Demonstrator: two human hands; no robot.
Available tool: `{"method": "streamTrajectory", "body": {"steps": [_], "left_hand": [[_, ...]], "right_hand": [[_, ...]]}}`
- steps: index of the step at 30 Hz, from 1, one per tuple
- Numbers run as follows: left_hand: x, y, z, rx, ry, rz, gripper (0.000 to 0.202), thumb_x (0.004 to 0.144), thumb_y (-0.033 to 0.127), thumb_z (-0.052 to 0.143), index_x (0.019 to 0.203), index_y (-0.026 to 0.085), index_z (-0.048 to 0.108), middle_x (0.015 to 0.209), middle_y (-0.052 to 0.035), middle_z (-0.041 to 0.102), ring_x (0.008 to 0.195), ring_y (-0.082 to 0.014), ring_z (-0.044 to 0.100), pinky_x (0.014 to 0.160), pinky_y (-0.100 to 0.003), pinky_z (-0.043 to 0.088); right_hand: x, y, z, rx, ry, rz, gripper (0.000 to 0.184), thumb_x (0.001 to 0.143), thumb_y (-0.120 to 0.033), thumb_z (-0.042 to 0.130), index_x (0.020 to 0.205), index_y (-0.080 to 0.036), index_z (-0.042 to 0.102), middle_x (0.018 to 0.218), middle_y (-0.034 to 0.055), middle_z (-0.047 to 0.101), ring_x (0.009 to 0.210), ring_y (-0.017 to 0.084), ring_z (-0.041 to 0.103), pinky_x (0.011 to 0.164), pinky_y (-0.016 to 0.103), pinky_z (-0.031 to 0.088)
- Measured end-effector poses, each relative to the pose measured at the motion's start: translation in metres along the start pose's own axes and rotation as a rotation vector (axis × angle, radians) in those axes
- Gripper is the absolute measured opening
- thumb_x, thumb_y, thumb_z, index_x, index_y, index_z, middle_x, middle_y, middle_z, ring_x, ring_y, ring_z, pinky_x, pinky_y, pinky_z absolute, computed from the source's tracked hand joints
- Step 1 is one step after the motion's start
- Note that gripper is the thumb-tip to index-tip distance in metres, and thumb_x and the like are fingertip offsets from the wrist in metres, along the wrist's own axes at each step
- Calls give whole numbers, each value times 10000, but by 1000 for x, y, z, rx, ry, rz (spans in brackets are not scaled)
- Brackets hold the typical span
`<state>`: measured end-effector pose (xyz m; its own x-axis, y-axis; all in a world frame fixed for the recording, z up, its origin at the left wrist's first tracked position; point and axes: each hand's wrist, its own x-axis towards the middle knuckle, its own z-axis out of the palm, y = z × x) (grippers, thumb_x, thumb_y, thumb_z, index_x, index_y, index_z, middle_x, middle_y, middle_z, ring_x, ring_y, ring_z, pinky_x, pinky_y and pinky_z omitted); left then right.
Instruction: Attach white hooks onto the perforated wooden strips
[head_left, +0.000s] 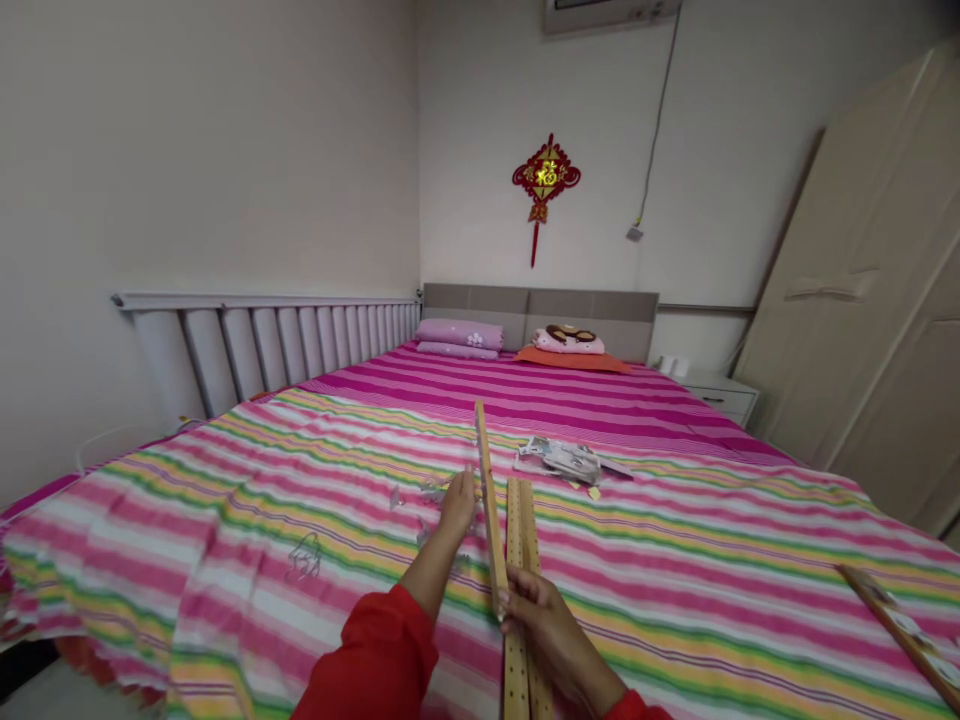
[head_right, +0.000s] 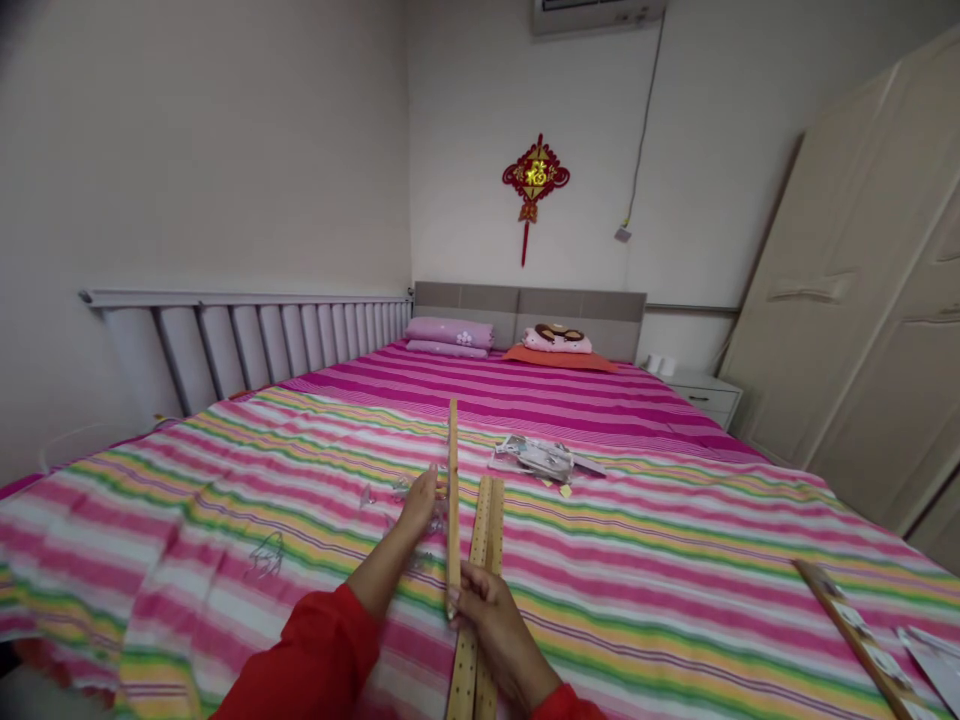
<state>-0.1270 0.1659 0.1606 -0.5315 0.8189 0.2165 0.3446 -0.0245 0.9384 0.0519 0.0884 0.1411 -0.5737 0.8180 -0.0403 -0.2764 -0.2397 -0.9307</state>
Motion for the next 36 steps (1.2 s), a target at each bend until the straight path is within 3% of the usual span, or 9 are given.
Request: {"method": "streamTrajectory", "body": {"steps": [5,10,16,25,31,36], "left_hand": [[0,13,5,-49,99,-33,438,872,502,309,587,213,473,602,-38,551,594,-182,538,560,-288,409],[-3,11,5,-195,49,-103,431,867,522,316,606,210,456,556,-3,506,489,-140,489,477,-259,393],[-3,5,6,-263,12,-171,423,861,545,305,616,217,410,512,38,428,442,-113,432,457,-243,383],[-1,3,-1,-166,53,-81,407,826,546,359,565,236,377,487,34,404,473,-137,423,488,-263,350],[10,-3,-13,-105,16,-53,356,800,486,440,586,206,498,568,-11,542,558,-166,521,559,-280,403],[23,4,-12,-123,23,-49,428,841,551,376,734,183,567,825,-86,659,785,-209,612,658,-297,460]], "right_hand": [[-9,4,4,-42,-76,-16,352,605,-334,805,904,-164,730,603,-33,560,530,90,465,513,204,403],[-16,-1,-1,-38,-88,18,349,607,-328,804,912,-172,737,621,-30,549,543,92,455,509,200,414],[-20,-2,-2,13,-94,57,318,631,-296,799,910,-159,731,634,-27,542,544,80,456,491,176,391],[-24,-5,-3,128,-87,91,263,615,-269,816,834,-153,726,629,-22,552,540,80,459,493,175,394],[-31,-6,-18,92,-100,93,278,629,-320,809,838,-162,717,636,-20,552,553,85,478,493,169,396],[-37,1,-31,17,-159,80,360,614,-378,810,886,-160,719,628,-13,557,527,94,476,475,190,403]]}}
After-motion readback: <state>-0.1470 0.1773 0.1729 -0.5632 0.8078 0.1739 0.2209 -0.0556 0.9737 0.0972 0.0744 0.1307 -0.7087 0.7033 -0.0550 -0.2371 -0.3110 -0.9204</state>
